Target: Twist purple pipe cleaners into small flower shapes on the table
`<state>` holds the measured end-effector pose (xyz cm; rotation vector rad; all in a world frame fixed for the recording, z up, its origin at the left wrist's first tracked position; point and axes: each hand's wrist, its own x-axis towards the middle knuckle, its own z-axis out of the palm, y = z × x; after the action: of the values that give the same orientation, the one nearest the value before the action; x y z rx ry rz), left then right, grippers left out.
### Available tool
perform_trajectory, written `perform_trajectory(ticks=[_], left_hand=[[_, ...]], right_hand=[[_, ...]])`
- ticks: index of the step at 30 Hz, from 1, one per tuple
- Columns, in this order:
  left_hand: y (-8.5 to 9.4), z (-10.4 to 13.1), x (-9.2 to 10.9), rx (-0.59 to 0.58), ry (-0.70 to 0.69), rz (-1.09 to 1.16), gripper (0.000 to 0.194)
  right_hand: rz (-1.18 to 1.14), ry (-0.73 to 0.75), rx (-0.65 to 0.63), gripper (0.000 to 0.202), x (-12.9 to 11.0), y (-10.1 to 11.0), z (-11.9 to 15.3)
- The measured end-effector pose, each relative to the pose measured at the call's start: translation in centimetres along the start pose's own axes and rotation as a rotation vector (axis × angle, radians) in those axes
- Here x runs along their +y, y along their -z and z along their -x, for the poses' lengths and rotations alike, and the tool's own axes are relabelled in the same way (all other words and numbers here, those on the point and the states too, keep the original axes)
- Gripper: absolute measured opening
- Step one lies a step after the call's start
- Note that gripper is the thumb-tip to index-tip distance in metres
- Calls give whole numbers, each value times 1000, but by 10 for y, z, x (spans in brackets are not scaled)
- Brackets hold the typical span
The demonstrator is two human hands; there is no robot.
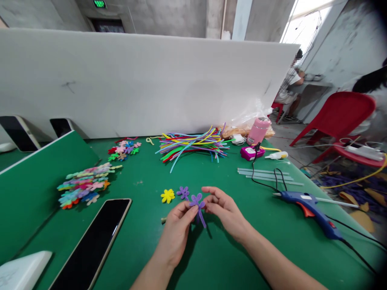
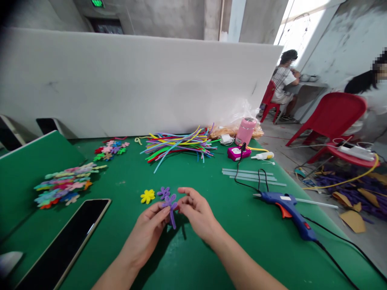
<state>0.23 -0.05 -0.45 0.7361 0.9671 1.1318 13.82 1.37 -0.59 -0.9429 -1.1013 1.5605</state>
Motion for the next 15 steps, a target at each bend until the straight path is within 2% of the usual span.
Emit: perform_trajectory(ticks=[3, 7, 10, 15], left_hand=[[0, -1, 1, 6, 22, 71, 8], [-2, -1, 2, -13, 33, 98, 7], [0, 0, 3, -25, 45, 108, 8], [1, 3, 6, -55, 82, 119, 17]], right_hand=[[29, -4, -102, 41, 9, -4, 1], [54, 21, -115, 42, 17, -6, 2], [59, 26, -141, 43, 14, -4, 2], [50, 6, -274, 51, 2, 1, 4]])
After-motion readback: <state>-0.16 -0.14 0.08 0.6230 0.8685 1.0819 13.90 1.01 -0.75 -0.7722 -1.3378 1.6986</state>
